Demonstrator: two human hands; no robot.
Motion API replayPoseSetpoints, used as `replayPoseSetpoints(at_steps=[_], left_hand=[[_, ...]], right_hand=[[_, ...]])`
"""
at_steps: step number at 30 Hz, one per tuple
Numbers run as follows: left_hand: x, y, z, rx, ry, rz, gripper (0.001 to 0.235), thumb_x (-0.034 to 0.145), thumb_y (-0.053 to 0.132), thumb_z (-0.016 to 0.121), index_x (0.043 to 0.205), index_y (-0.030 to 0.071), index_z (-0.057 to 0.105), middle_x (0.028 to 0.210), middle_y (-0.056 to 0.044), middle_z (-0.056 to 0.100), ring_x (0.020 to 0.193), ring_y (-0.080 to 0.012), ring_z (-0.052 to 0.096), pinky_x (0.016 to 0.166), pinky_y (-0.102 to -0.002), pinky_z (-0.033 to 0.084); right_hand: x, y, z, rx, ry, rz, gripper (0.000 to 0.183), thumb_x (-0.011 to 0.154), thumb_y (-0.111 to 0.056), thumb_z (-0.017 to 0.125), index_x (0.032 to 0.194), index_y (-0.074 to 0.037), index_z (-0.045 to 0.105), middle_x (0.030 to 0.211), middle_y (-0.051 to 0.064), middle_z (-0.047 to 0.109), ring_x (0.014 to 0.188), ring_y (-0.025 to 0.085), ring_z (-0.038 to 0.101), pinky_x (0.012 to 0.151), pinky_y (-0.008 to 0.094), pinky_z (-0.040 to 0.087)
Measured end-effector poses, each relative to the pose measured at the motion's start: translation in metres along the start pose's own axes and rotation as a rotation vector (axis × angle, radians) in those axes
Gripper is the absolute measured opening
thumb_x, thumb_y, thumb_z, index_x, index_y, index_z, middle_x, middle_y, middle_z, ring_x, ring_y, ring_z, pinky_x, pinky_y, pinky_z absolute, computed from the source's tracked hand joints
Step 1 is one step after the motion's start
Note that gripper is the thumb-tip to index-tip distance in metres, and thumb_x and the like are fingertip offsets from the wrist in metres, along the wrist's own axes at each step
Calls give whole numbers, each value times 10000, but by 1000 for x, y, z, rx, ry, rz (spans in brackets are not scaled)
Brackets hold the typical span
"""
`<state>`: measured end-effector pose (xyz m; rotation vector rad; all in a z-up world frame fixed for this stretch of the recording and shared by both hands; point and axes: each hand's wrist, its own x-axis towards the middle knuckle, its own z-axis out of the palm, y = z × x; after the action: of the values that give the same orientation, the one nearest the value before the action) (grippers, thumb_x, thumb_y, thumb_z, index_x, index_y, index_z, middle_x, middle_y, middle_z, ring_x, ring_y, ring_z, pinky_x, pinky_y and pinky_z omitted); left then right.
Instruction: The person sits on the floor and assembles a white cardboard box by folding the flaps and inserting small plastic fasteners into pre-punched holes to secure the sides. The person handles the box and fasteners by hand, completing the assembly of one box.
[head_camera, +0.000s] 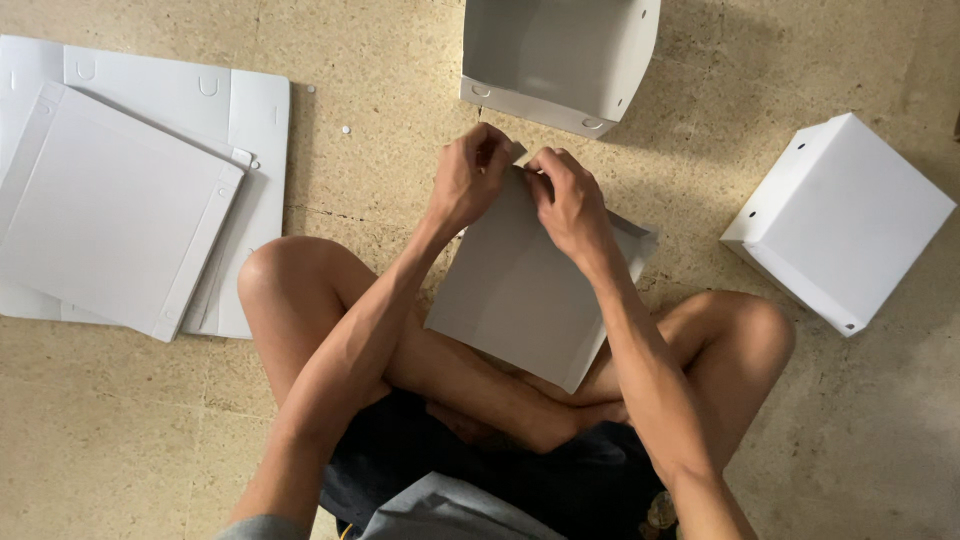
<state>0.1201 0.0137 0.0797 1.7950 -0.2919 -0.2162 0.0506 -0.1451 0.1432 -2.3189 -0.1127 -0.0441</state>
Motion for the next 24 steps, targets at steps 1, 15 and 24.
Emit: replayPoseSetpoints(at_steps=[1,15,24], left_hand=[[2,6,-2,0,1,1,112,956,180,622,955,85,683,784,-91,723,752,-220,731,687,-335,554],[15,9,-9,133,-311,-35,164,876,261,676,891,123,764,844,-73,770,901,-301,750,820,-419,572],[27,-26,2,243,-341,-137,158,803,324,704,822,186,778,797,-46,758,885,-296,747,809,-433,589]], right_hand=[[-1,5,5,0,0,-1,16,999,-66,606,1000,-50,605,906,203,647,869,425,693,702,498,575],[-17,83,73,-455,466,-412,101,971,-65,616,884,-72,668,879,-18,455,802,244,644,657,366,583],[-14,72,81,-523,471,-416,136,984,-72,586,853,-80,623,858,3,417,748,244,589,603,357,519]])
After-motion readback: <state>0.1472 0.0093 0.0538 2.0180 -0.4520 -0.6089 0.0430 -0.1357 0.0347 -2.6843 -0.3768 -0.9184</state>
